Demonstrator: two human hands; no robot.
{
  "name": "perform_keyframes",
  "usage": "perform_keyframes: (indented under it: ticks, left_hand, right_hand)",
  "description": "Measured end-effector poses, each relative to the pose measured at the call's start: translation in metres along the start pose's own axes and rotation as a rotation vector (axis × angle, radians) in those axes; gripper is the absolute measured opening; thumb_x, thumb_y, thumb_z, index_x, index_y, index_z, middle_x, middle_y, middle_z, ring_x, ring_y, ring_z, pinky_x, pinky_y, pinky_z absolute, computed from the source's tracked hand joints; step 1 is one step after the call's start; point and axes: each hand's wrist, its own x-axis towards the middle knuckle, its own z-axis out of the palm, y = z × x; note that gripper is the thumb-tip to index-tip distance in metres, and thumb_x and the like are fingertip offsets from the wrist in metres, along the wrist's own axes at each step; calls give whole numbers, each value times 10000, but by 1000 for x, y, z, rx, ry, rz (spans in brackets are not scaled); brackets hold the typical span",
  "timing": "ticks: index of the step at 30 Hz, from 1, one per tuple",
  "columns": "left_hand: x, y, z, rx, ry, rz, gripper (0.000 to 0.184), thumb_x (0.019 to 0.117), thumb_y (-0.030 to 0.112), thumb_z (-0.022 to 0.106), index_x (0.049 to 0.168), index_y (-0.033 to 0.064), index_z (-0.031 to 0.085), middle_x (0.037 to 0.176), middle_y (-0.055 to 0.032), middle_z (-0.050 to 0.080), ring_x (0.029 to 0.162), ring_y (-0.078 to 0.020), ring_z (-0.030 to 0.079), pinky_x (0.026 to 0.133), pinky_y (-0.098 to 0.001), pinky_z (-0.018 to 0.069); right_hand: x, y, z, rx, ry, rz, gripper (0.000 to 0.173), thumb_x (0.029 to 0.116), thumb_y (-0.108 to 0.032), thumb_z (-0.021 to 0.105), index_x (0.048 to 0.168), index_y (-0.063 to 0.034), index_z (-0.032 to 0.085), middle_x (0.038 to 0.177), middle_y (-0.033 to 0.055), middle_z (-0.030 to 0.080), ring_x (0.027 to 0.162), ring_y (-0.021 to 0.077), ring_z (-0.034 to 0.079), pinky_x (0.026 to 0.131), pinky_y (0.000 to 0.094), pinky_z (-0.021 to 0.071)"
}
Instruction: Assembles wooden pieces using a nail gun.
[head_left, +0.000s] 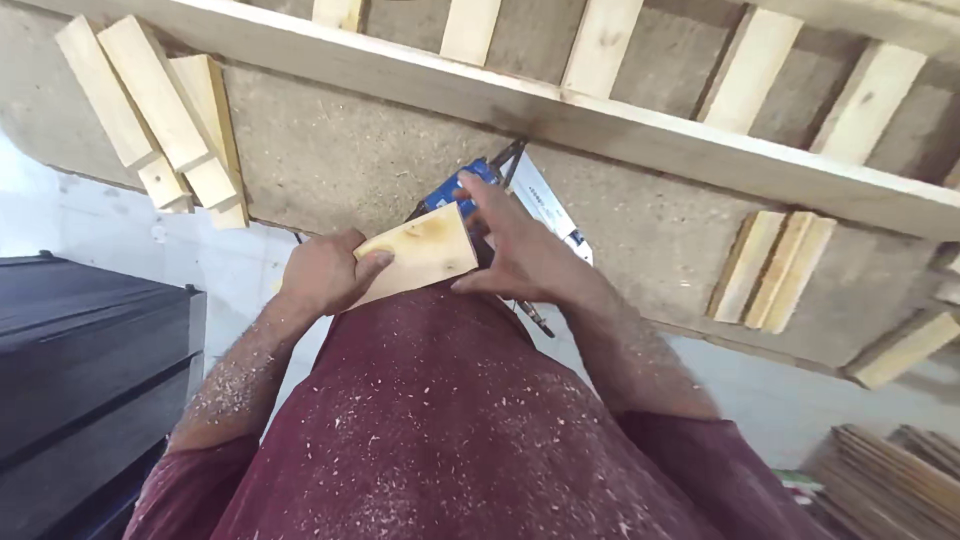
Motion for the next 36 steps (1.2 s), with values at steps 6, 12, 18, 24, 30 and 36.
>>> perform_keyframes:
  ticks: [6,12,18,24,30,36]
  left_hand:
    - [8,5,-5,51,-27,61,936,895,867,139,978,121,697,745,-100,668,718,-333,691,595,-599,532]
    - [8,5,-7,83,-17,111,923,913,847,144,958,103,688,723,-108,656,696,-345,685,575,-597,525]
    - [12,3,-5,66,-66,122,891,931,822,149,980,125,702,735,-83,664,705,-311,689,591,-583,534]
    - [8,6,-4,47,-22,100,868,928,821,187,949,113,690,703,-90,649,680,-324,682,571,-589,526]
    - [1,13,-3,133,47,65,943,886,875,136,942,110,684,723,-116,658,683,-357,684,546,-594,513]
    - [-4,-7,11,191,236,-136,932,873,897,235,1006,99,697,873,-155,709,784,-384,715,598,-592,547]
  right_hand:
    - [20,24,-14,-311,55,-507,748,747,-520,801,1278,-34,598,1283,180,629,1280,352,565,1093,466,474]
    - [19,27,-8,-357,71,-528,800,658,-467,849,1268,-10,607,1268,223,618,1213,381,598,1018,462,520]
    - [20,30,-7,-386,92,-574,789,695,-510,811,1247,18,612,1226,228,645,1168,377,628,989,457,539]
    - [11,37,-3,-208,135,-494,761,743,-469,837,1304,-21,583,1310,187,619,1293,341,561,1084,460,490]
    - [6,33,0,-244,195,-513,726,681,-398,875,1242,-26,604,1284,186,631,1272,354,570,1095,487,472]
    - [5,64,29,-248,233,368,997,794,-388,863,1556,-24,333,1432,309,484,1188,469,602,936,637,536]
